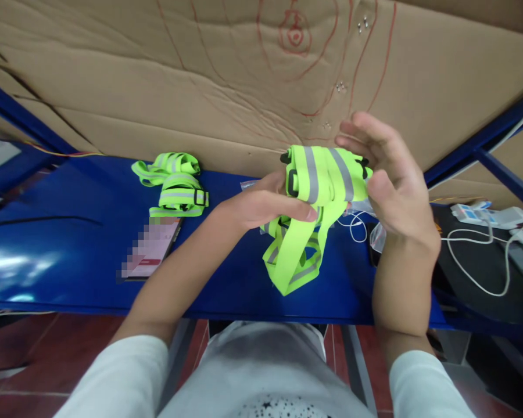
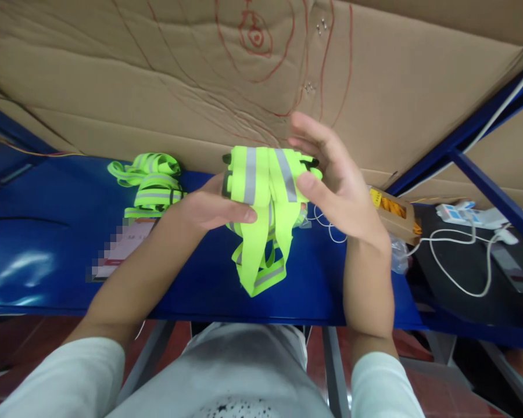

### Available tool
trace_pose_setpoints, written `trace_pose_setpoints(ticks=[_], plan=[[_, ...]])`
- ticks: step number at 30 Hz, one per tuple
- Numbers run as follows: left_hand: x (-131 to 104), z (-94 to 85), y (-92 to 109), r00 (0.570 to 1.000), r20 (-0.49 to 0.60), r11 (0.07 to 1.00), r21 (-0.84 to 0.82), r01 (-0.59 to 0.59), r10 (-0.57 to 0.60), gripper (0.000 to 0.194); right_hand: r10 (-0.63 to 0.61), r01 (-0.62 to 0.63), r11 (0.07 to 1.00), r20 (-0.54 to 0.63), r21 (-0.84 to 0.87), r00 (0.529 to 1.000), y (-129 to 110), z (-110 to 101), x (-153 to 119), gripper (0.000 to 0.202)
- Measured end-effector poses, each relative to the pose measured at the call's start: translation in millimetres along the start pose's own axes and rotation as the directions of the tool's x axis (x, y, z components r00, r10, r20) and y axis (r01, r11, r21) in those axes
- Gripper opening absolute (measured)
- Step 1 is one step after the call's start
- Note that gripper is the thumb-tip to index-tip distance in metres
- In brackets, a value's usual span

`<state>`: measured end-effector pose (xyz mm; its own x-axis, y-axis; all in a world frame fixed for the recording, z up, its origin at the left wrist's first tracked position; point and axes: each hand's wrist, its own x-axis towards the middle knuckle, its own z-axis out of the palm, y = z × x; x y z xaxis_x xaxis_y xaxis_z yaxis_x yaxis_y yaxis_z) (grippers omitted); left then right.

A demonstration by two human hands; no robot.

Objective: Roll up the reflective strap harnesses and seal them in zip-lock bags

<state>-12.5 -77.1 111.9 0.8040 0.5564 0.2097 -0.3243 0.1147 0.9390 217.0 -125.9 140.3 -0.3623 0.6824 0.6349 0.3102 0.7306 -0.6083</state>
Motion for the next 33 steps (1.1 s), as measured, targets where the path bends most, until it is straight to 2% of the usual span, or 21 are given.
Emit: trace_pose_setpoints(ticks=[2,4,7,12,15,17,19,21,23,24,26,28,29,33], plan=[[-1.7,-0.5,-0.5,0.999,-0.03,0.996,0.087,-0.016,0.018,0.044,0.16,-0.159,0.986,-0.01,0.049,0.987,3.8,2.9,-1.0,0.059],[-2.3,-1.4,-2.4,0.998,-0.058,0.993,0.118,-0.017,0.024,0.044,0.247,-0.248,0.968,0.031,0.041,0.968,4.4,5.7,-2.0,0.058],[-0.5,-2.5,-5.5,0.998,-0.059,1.0,0.029,0.008,-0.007,0.044,0.235,-0.235,0.972,-0.005,0.01,0.972,1.2,9.3,-1.5,0.055],[6.3,-4.6,-7.1,0.998,-0.063,0.99,-0.141,0.01,-0.019,0.063,0.199,-0.2,0.98,-0.049,-0.01,0.979,1.9,14.8,1.8,0.054],[10.4,-5.2,-12.8,0.997,-0.067,0.981,-0.19,0.029,-0.043,0.06,0.186,-0.191,0.981,-0.155,-0.018,0.97,3.7,16.9,0.9,0.052],[13.0,-4.1,-19.1,0.999,-0.01,0.982,-0.184,0.048,-0.051,0.052,0.162,-0.175,0.984,-0.257,-0.028,0.953,0.5,18.4,-0.2,0.051],[15.0,-2.0,-24.7,0.989,0.123,0.983,-0.154,0.101,-0.083,0.047,0.137,-0.158,0.987,-0.337,-0.035,0.931,-5.4,20.6,-0.6,0.048],[16.1,-0.9,-28.1,0.964,0.241,0.981,-0.132,0.144,-0.109,0.049,0.109,-0.136,0.99,-0.368,-0.046,0.923,-9.9,22.2,0.3,0.044],[16.4,-3.2,-30.6,0.957,0.276,0.981,-0.139,0.135,-0.093,0.058,0.05,-0.082,0.995,-0.403,-0.062,0.914,-8.8,20.7,2.3,0.041],[16.7,-5.9,-32.5,0.956,0.281,0.982,-0.137,0.13,-0.088,0.064,0.004,-0.038,0.997,-0.442,-0.068,0.897,-5.6,18.2,3.5,0.042],[18.1,-13.9,-39.0,0.948,0.29,0.986,-0.056,0.158,-0.135,0.073,-0.085,0.061,0.996,-0.545,-0.063,0.834,4.4,8.9,5.7,0.049],[21.2,-23.2,-48.4,0.943,0.243,0.973,0.099,0.208,-0.226,0.07,-0.114,0.127,0.992,-0.629,-0.025,0.769,15.1,-4.6,7.4,0.058],[23.2,-27.6,-53.0,0.944,0.209,0.961,0.162,0.223,-0.254,0.065,-0.103,0.141,0.99,-0.653,0.005,0.751,19.3,-12.3,7.8,0.061],[29.7,-44.7,-61.1,0.974,0.098,0.949,0.267,0.17,-0.202,0.055,-0.093,0.211,0.973,-0.674,0.096,0.733,24.6,-43.7,5.6,0.049]])
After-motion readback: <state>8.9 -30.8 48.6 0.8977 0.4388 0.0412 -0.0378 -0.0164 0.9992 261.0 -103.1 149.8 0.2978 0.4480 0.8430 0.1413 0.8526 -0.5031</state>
